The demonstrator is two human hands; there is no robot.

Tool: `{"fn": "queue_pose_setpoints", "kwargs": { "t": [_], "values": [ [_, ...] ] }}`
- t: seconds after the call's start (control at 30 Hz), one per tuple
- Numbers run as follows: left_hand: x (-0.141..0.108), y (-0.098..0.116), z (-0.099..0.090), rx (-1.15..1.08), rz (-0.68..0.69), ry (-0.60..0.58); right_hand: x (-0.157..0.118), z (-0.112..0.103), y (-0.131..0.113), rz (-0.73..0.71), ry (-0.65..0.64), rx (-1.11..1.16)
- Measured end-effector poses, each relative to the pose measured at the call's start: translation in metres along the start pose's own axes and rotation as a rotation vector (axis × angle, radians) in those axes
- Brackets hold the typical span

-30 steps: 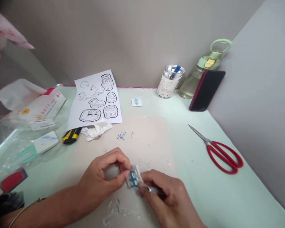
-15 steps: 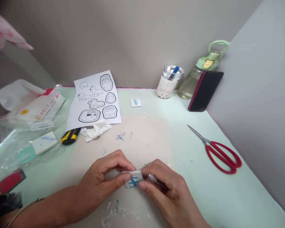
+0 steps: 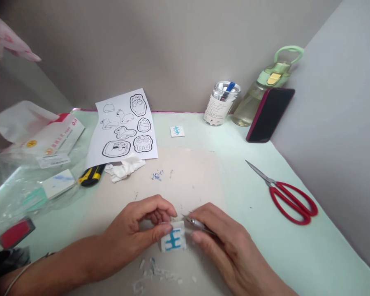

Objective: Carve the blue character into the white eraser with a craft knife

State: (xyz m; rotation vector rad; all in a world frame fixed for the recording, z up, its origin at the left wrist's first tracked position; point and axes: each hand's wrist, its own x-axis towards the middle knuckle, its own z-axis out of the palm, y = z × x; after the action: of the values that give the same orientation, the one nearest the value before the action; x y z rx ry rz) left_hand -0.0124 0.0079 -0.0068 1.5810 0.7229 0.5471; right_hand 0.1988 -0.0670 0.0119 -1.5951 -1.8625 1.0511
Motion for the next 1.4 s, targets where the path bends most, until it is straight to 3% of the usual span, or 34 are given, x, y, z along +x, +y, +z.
{"fn": "queue_pose_setpoints", "kwargs": {
  "t": [0.23, 0.47, 0.97, 1.23, 1.4],
  "values": [
    [0.010, -0.007, -0.011, 0.415, 0.139, -0.014, 0.000, -0.001, 0.020, -0.257, 0.117, -0.289],
    [0.005, -0.007, -0.016, 0.576, 0.102, -0.155, 0.004, -0.001, 0.030, -0.341, 0.139, -0.380],
    [0.004, -0.013, -0.016, 0.556, 0.108, -0.146, 0.007, -0.001, 0.034, -0.394, 0.094, -0.548],
    [0.003, -0.013, -0.015, 0.540, 0.113, -0.143, 0.007, 0.000, 0.035, -0.424, 0.080, -0.461],
    [0.002, -0.015, -0.015, 0.547, 0.133, -0.150, 0.008, 0.001, 0.034, -0.359, 0.092, -0.437]
  ]
}}
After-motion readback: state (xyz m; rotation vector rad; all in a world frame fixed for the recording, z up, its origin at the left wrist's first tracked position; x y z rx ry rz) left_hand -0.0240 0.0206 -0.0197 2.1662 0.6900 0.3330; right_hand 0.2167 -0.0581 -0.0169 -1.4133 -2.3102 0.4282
